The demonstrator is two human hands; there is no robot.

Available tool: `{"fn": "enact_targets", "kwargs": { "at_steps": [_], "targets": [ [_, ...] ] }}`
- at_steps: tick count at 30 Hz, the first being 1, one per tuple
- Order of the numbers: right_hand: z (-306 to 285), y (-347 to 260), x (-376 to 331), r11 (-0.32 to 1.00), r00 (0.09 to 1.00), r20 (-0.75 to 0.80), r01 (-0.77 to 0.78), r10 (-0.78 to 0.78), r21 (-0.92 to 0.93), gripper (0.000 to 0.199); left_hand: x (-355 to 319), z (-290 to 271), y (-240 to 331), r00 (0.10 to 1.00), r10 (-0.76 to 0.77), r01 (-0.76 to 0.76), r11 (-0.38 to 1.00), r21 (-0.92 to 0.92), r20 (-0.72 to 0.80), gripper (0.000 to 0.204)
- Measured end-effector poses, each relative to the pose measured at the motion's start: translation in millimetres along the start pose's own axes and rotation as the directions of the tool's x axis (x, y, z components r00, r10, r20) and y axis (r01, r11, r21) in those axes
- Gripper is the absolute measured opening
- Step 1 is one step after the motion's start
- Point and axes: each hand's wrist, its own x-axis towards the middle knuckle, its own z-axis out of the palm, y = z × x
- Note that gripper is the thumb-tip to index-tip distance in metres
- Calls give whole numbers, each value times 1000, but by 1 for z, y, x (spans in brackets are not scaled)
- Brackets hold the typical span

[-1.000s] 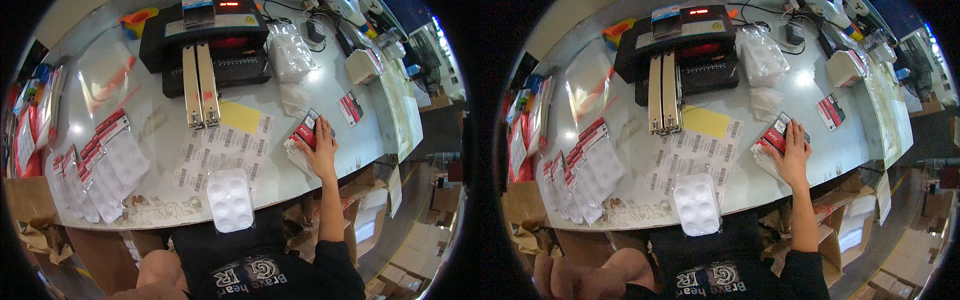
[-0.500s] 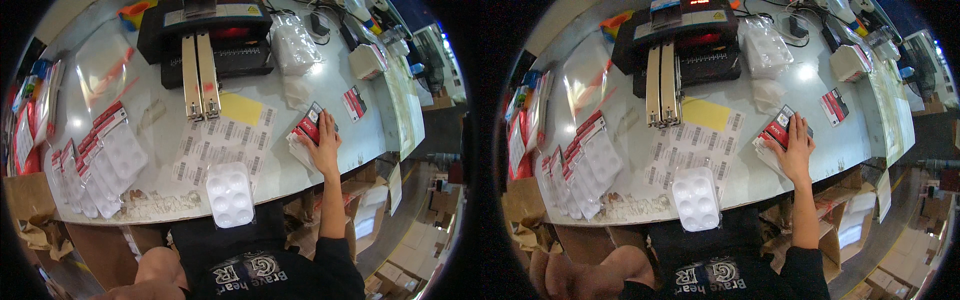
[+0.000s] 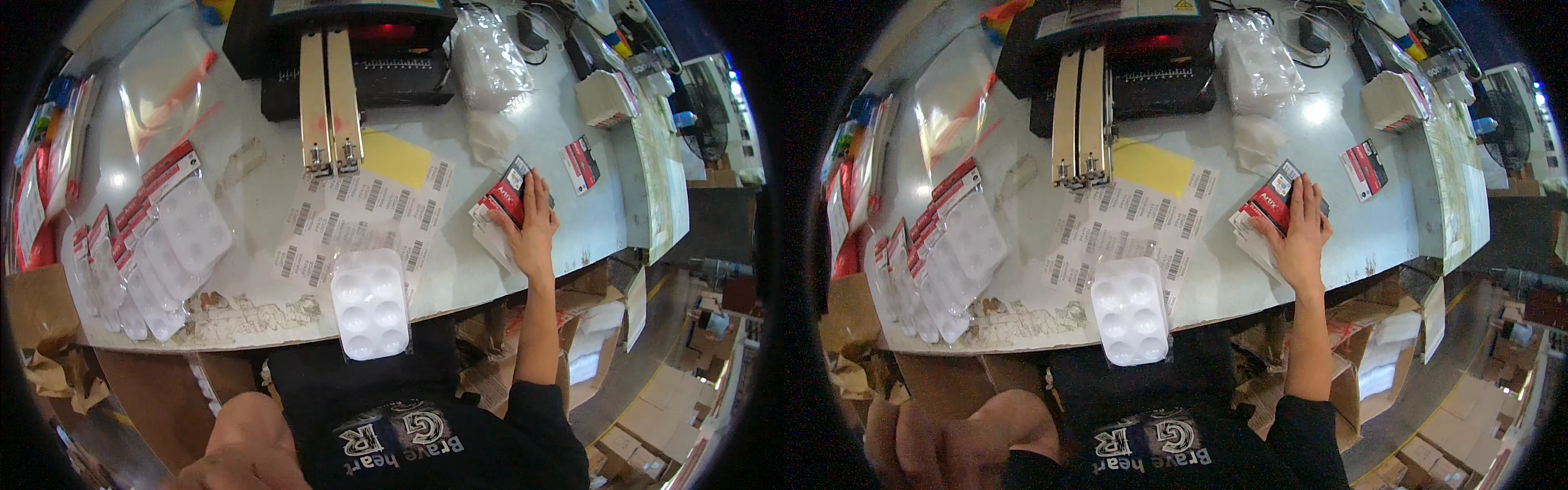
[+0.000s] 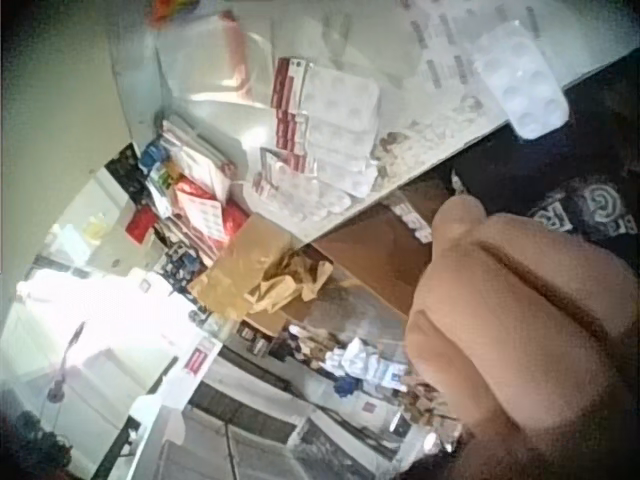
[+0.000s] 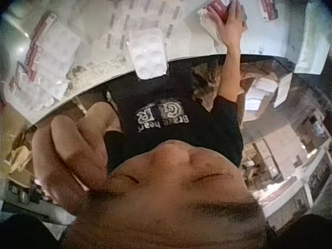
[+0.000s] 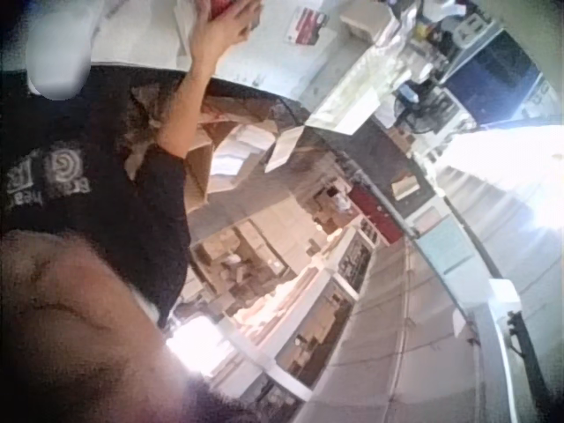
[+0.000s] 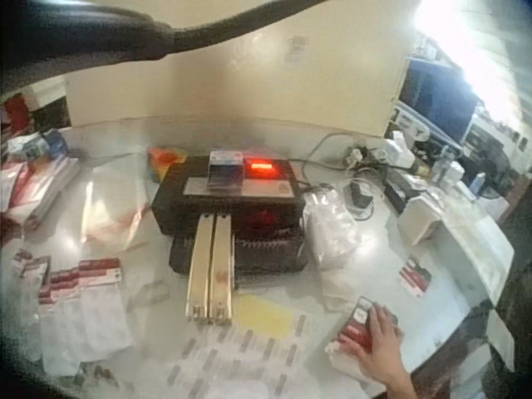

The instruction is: The person repeatedly picks up plastic mixing palettes and red Artix labels, inserts the palettes into clear plastic sleeves, and stacks the finished units on the table. The person also moves a cardboard box and a stack of labels aside to access items.

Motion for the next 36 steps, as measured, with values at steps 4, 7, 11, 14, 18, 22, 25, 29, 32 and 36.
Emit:
{"fn": "enact_targets", "kwargs": {
  "at_steps": [4,7,11,14,18,22,25,29,32,36],
  "targets": [
    [-1,0,0,1000,1000,3,1,-1,6,88,-7,-2,8,997,-55,59,995,76,-47,17],
    [-1,1,1,1000,1000,1,-1,1,-4,88,-19,-3,18,992,-93,104,986,129,-90,16],
    [1,1,0,1000,1000,11,2,-2,-15,88,-50,-10,31,955,-115,156,979,135,-273,13],
    [-1,2,1,1000,1000,23,-11,11,-7,92,-47,-41,19,973,124,-103,988,116,-193,20],
    [-11,8,4,1000,992,127,20,-21,10,101,1,-101,-58,258,891,-870,45,492,375,18],
    [-20,15,9,996,984,169,50,-62,72,101,41,-135,-126,968,234,49,156,986,-85,37],
    [-27,9,19,988,985,169,-56,31,146,92,60,-151,-156,947,267,134,179,975,-179,28],
    [-53,-25,27,957,960,174,-245,218,156,60,70,-158,-168,938,310,51,323,945,-156,15],
    [-75,-71,18,944,996,-10,-86,94,317,51,65,-146,-161,945,322,-109,472,875,-56,15],
    [-81,-132,17,680,851,202,221,-485,699,44,47,-121,-147,979,6,130,751,647,-204,17]
  ]
}}
